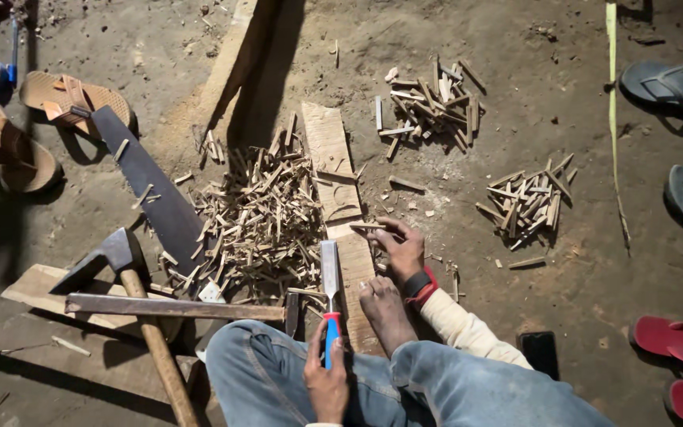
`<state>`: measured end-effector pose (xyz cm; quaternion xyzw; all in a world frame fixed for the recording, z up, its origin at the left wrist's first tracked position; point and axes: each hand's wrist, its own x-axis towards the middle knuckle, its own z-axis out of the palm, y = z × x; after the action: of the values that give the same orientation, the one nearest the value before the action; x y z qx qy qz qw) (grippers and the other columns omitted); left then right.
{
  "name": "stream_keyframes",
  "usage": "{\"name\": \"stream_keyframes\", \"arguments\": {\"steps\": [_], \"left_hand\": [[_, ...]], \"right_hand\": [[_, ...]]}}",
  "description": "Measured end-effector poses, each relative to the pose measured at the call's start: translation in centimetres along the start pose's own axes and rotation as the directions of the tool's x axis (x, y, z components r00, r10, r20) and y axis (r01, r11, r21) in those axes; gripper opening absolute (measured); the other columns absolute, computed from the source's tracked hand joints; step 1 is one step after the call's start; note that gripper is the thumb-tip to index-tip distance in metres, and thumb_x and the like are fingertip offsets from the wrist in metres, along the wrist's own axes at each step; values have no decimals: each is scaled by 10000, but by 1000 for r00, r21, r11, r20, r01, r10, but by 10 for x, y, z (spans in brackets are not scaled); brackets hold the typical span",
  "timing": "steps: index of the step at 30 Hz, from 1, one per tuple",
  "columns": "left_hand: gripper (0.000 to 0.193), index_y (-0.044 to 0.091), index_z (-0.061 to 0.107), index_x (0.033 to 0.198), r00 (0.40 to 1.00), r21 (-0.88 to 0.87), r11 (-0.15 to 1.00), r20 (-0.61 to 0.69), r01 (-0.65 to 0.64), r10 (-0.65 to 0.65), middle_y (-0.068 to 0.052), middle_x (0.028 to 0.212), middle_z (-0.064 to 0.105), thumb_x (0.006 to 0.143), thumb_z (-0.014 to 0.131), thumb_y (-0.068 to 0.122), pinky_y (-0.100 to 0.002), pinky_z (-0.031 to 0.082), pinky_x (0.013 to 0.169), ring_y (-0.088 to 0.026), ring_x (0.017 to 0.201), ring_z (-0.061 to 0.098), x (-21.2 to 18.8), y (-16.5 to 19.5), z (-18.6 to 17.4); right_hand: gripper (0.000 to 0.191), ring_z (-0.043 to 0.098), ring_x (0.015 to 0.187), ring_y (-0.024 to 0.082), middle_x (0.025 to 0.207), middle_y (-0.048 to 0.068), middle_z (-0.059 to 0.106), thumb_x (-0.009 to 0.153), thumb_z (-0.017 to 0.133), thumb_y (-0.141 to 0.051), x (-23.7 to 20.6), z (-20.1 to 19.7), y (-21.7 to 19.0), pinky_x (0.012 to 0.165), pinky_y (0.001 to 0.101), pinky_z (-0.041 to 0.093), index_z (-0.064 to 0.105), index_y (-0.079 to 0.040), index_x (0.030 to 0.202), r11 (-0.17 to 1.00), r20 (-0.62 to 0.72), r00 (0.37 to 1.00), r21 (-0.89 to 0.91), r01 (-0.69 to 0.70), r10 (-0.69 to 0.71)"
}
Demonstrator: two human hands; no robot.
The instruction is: The person uses a chisel to carve and shape small wooden pieces on a plank. They repeatedly pick up pieces, carve them, and set them aside, occasionally applying glue to the pieces.
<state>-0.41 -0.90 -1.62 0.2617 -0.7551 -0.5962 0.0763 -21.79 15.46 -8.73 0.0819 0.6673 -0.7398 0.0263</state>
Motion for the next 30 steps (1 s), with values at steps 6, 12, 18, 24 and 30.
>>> {"name": "stream_keyframes", "arguments": {"steps": [6, 12, 18, 24, 30], "left_hand": [[410, 80, 653, 1332, 992, -10, 992, 17, 122, -122, -128, 1112, 773, 937, 647, 190, -335, 556, 878, -218, 940, 736, -1, 6, -2], [405, 72, 654, 1322, 998, 14, 998, -2, 55, -55, -130, 1143, 764, 933, 662, 184, -342, 537, 911, -217, 1000, 725, -1, 7, -3], [405, 84, 663, 1318, 997, 42, 996, 0, 80, -80, -120, 1167, 760, 924, 657, 177, -333, 546, 915, -205, 1018, 733, -1, 5, -3], [412, 40, 643, 1332, 999, -18, 999, 13, -33, 33, -145, 1223, 742, 937, 651, 156, -343, 515, 962, -226, 1090, 709, -1, 10, -5], [410, 38, 640, 1349, 999, -20, 998, -3, -55, 54, -172, 1221, 750, 952, 622, 134, -349, 520, 963, -243, 1096, 724, -19, 27, -10]], "right_hand": [[321, 761, 803, 154, 1013, 95, 775, 944, 662, -80, -35, 8, -14, 616, 265, 603, 718, -70, 1260, 972, -27, 996, -214, -92, 89], [310, 784, 822, 132, 1029, 80, 767, 988, 625, -101, -53, 18, -27, 647, 256, 639, 720, -66, 1281, 906, 99, 977, -365, 214, -191], [421, 768, 790, 144, 944, 89, 768, 926, 700, -37, -44, 27, -13, 685, 278, 648, 653, -60, 1343, 983, 55, 997, -177, -43, 54], [502, 748, 805, 183, 936, 147, 742, 936, 681, 5, -35, 28, 5, 686, 312, 650, 582, -54, 1425, 969, 181, 961, 97, -228, 208], [578, 770, 891, 198, 1053, 182, 765, 935, 616, 51, -28, 25, 7, 757, 299, 652, 493, -114, 1475, 966, 205, 947, 24, -256, 246]]}}
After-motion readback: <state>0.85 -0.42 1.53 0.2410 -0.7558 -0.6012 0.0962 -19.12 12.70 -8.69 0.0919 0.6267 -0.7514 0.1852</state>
